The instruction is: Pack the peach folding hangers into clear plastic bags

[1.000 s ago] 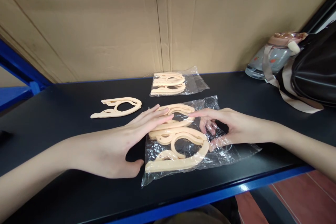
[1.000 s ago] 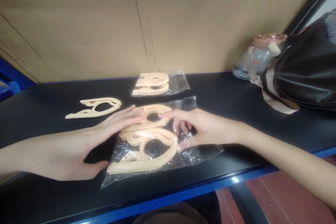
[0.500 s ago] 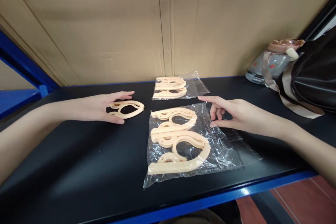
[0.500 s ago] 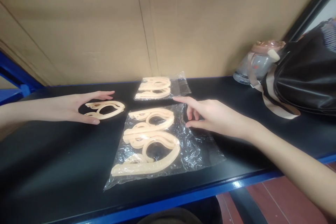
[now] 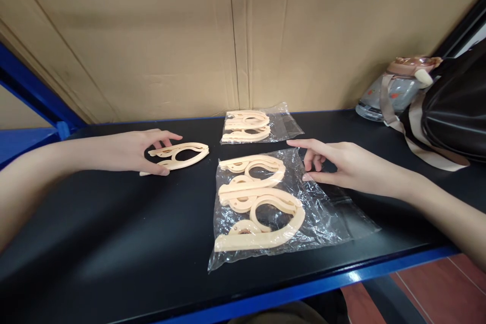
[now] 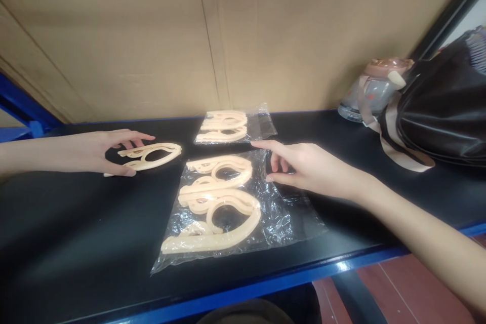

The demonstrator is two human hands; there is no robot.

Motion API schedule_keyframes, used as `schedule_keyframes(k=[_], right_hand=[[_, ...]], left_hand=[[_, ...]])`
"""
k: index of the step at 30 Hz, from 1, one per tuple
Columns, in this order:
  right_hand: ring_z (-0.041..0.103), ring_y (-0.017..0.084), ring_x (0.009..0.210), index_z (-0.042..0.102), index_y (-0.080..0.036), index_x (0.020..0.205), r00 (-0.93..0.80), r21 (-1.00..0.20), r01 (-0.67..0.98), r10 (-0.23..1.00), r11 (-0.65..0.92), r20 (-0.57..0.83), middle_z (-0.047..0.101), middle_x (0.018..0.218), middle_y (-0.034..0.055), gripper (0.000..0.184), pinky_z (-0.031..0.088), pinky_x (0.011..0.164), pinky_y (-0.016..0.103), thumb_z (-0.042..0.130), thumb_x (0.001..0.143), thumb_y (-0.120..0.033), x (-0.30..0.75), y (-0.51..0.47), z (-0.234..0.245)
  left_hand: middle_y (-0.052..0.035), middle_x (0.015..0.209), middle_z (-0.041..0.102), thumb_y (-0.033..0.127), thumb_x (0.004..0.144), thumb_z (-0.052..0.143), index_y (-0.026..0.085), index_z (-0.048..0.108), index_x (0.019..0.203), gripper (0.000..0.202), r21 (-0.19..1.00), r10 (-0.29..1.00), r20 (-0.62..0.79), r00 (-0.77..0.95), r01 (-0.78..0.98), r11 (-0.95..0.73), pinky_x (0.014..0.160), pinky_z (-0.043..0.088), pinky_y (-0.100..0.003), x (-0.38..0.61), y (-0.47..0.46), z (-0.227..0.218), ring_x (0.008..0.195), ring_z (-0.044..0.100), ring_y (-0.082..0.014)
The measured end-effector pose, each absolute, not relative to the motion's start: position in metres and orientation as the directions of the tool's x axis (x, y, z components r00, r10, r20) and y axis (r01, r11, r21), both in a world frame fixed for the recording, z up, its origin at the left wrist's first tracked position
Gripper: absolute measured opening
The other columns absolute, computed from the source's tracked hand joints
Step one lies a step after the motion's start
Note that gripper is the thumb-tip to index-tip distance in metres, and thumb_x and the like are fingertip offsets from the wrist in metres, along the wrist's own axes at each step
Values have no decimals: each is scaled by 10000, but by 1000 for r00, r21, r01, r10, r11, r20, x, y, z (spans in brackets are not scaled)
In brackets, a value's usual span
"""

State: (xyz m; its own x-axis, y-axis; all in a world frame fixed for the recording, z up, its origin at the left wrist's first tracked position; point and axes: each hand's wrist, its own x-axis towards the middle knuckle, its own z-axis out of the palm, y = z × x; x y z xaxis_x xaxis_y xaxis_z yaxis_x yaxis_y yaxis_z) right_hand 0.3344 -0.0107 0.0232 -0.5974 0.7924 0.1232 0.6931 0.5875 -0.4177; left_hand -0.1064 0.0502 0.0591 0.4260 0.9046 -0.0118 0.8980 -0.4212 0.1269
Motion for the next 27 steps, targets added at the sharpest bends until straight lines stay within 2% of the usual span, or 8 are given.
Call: schedule_keyframes(k=[5, 10, 12, 17, 21, 24, 25, 27], right_hand=[[630, 190, 818, 380, -332, 1548, -569, -376, 699, 791, 609, 224, 686, 1079, 40, 677, 538, 734, 353, 601, 942, -539, 335, -9, 23], [630, 230, 898, 410, -290, 1533, -573, -332, 668, 745, 666, 341, 635, 1207, 104, 660, 560, 778, 409, 602, 941, -509, 332, -11, 23], [632, 245, 942, 416, -289, 1528, -575, -327, 661, 736, 675, 358, 618, 1238, 113, 642, 564, 775, 411, 605, 943, -476, 330, -14, 23], [618, 258, 1044, 461, -277, 1482, -604, -296, 616, 679, 730, 418, 595, 1255, 105, 526, 534, 887, 448, 503, 961, -214, 323, -21, 26], [602, 266, 1101, 473, -300, 1443, -576, -291, 564, 620, 773, 533, 632, 1173, 79, 591, 499, 943, 463, 436, 902, -67, 318, -25, 30], [610, 277, 1132, 478, -300, 1428, -553, -277, 524, 569, 806, 609, 659, 1202, 77, 513, 480, 985, 479, 539, 938, -161, 310, -32, 32], [602, 291, 1175, 483, -288, 1424, -573, -264, 512, 554, 818, 604, 652, 1259, 90, 500, 472, 1006, 486, 603, 940, -243, 307, -34, 33], [574, 324, 1258, 478, -263, 1432, -639, -227, 494, 528, 839, 560, 610, 1383, 124, 613, 460, 1032, 498, 709, 891, -435, 301, -40, 32]], left_hand=[[-56, 1171, 639, 511, 957, 523, 202, 508, 1401, 541, 68, 897, 63, 437, 895, -441, 899, 538, -419, -92, 46, 59, 1039, 673, -288], [-84, 1234, 567, 526, 871, 612, 209, 464, 1407, 640, 21, 854, 224, 470, 873, -486, 961, 536, -490, -77, 44, 60, 1115, 628, -346], [-92, 1261, 529, 508, 888, 594, 216, 431, 1423, 631, 13, 836, 304, 456, 876, -483, 1005, 521, -510, -65, 36, 60, 1188, 586, -367], [-132, 1322, 482, 465, 905, 576, 210, 369, 1438, 626, -11, 747, 475, 464, 852, -523, 1072, 480, -566, -33, 7, 58, 1267, 517, -390], [-154, 1314, 497, 460, 881, 627, 235, 339, 1463, 688, -11, 621, 575, 533, 764, -645, 1033, 502, -583, -13, -12, 49, 1232, 509, -386], [-125, 1339, 502, 397, 854, 668, 296, 298, 1479, 734, 56, 565, 595, 572, 672, -738, 1001, 514, -559, 3, -28, 37, 1194, 514, -355], [-119, 1347, 502, 375, 847, 666, 300, 283, 1484, 746, 83, 558, 591, 583, 644, -761, 991, 516, -548, 8, -34, 32, 1183, 521, -347], [-120, 1355, 503, 354, 839, 646, 280, 252, 1493, 767, 134, 551, 563, 616, 590, -796, 966, 525, -514, 18, -44, 24, 1168, 536, -334]])
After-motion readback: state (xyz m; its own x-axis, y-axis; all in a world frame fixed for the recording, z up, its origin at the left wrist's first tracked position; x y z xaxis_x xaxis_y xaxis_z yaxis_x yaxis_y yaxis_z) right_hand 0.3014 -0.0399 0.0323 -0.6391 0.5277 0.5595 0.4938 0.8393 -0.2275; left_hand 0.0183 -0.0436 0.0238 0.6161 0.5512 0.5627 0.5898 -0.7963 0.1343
